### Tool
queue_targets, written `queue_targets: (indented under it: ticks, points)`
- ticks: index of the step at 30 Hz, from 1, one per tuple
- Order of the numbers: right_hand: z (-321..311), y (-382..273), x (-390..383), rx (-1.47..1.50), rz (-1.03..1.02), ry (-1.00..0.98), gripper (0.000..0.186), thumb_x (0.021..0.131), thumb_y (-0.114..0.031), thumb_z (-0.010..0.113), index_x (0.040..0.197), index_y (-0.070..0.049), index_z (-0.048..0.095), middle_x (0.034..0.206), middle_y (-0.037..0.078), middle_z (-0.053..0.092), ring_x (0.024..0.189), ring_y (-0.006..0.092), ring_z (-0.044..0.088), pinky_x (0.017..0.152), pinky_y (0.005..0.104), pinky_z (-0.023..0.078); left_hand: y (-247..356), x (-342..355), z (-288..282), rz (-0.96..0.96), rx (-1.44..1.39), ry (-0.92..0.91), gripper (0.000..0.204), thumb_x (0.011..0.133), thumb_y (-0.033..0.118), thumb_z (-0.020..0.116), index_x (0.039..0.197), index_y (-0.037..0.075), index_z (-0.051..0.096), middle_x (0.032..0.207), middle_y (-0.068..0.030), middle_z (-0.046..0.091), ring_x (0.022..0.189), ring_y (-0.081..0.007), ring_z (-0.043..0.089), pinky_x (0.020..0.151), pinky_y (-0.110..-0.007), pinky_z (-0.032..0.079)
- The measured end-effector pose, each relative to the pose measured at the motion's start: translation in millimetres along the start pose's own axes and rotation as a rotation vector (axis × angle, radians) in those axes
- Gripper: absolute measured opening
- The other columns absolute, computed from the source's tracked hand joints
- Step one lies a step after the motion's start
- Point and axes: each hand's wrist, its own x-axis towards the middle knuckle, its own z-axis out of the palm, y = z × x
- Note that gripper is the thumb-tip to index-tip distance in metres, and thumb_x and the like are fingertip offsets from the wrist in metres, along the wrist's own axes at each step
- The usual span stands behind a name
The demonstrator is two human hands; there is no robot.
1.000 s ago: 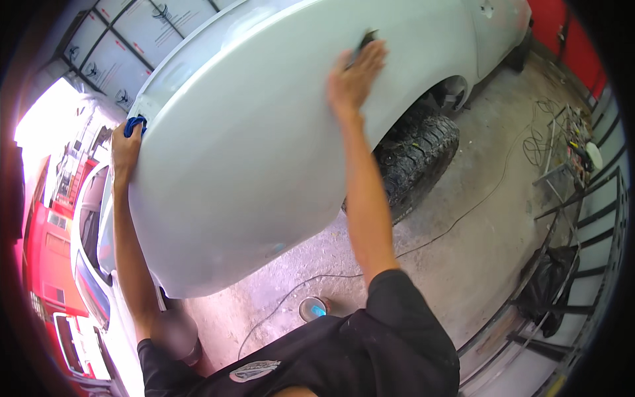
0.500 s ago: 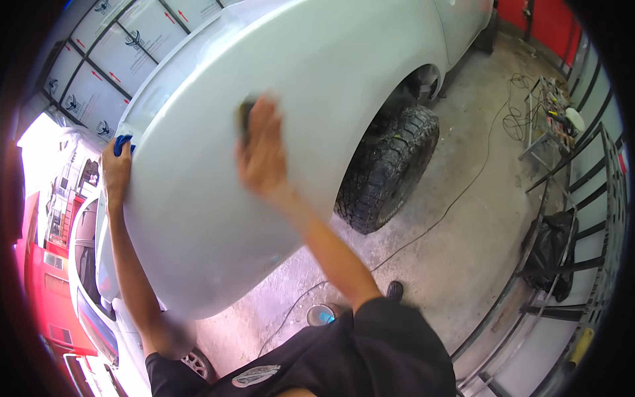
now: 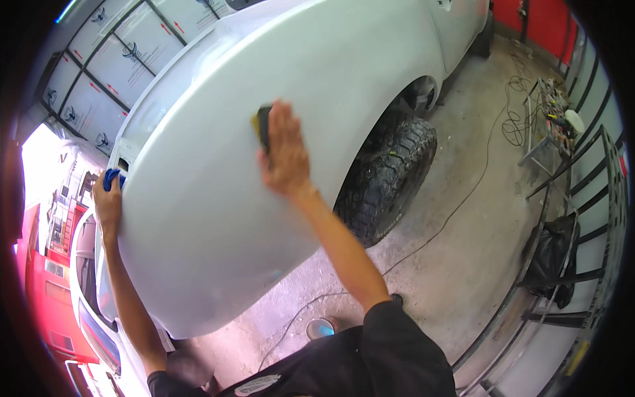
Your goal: Wet sanding the rear body panel of a white pickup truck using a sanding block and a wet cloth.
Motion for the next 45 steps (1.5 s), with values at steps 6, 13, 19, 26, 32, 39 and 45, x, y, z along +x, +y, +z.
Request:
queue_targets:
  ticks: [6,13,19,26,32,39,45]
  points:
    - [-42.2,92.7,97.0,-0.109,0.289,0.116,0.071,0.11,-0.041,0.03,0.163,0.0,0.007,0.171,0.018,0.01,0.159,0.031,0.008,0.129,0.0446,0.005,5.7,5.4,4.8,-0.029,-0.04,-0.084,0.023,0.096,0.02,0.06,0.102,0.0,0.068,0.085,-0.0214,0.067,0.076,-0.0361,0.063,0.076,-0.042,0.049]
    - [-28.6,72.0,23.0,-0.145,-0.002,0.02,0.081,0.104,-0.044,0.044,0.163,0.001,0.01,0.169,0.022,0.015,0.157,0.0401,0.013,0.126,0.0565,0.012,-13.1,0.5,1.5,-0.047,0.014,-0.029,0.026,0.098,0.024,0.059,0.104,0.001,0.069,0.084,-0.0206,0.068,0.074,-0.034,0.066,0.073,-0.041,0.049]
    - [-35.3,88.0,51.3,-0.093,0.241,0.112,0.07,0.106,-0.033,0.041,0.162,0.0,0.015,0.17,0.02,0.015,0.157,0.0382,0.013,0.127,0.0529,0.01,-22.6,1.2,7.1,-0.023,-0.008,-0.019,0.026,0.097,0.021,0.059,0.108,0.0,0.069,0.088,-0.0209,0.069,0.079,-0.0333,0.067,0.078,-0.04,0.05]
    - [-51.6,113.2,91.6,-0.12,0.173,0.113,0.069,0.107,-0.03,0.039,0.162,0.002,0.013,0.169,0.024,0.013,0.157,0.0389,0.012,0.128,0.0494,0.008,-18.7,2.9,-3.2,-0.011,-0.015,0.009,0.026,0.097,0.02,0.059,0.108,-0.001,0.069,0.087,-0.02,0.068,0.078,-0.0308,0.065,0.078,-0.039,0.05]
    - [-10.7,46.4,-9.4,-0.072,0.167,0.063,0.073,0.104,-0.028,0.042,0.162,0.002,0.01,0.169,0.025,0.012,0.157,0.0393,0.01,0.127,0.0525,0.009,-30.6,-4.0,-3.6,-0.042,0.014,0.03,0.026,0.098,0.021,0.059,0.106,-0.002,0.068,0.085,-0.0194,0.067,0.076,-0.0295,0.064,0.077,-0.038,0.05]
    - [-61.0,129.5,115.7,-0.137,0.206,0.083,0.071,0.107,-0.031,0.04,0.162,0.004,0.011,0.169,0.023,0.011,0.157,0.0386,0.01,0.128,0.0509,0.007,-19.2,4.2,5.2,-0.053,-0.04,-0.066,0.028,0.098,0.024,0.059,0.106,-0.002,0.067,0.088,-0.0231,0.067,0.078,-0.0339,0.063,0.077,-0.041,0.049]
    - [-15.4,38.2,-23.7,0.023,0.132,-0.033,0.072,0.105,-0.026,0.043,0.162,0.003,0.011,0.169,0.024,0.013,0.157,0.0417,0.009,0.128,0.0512,0.009,-34.6,-4.0,-5.6,-0.078,0.019,-0.01,0.028,0.097,0.022,0.058,0.11,0.0,0.069,0.093,-0.0238,0.069,0.085,-0.0365,0.068,0.081,-0.042,0.05]
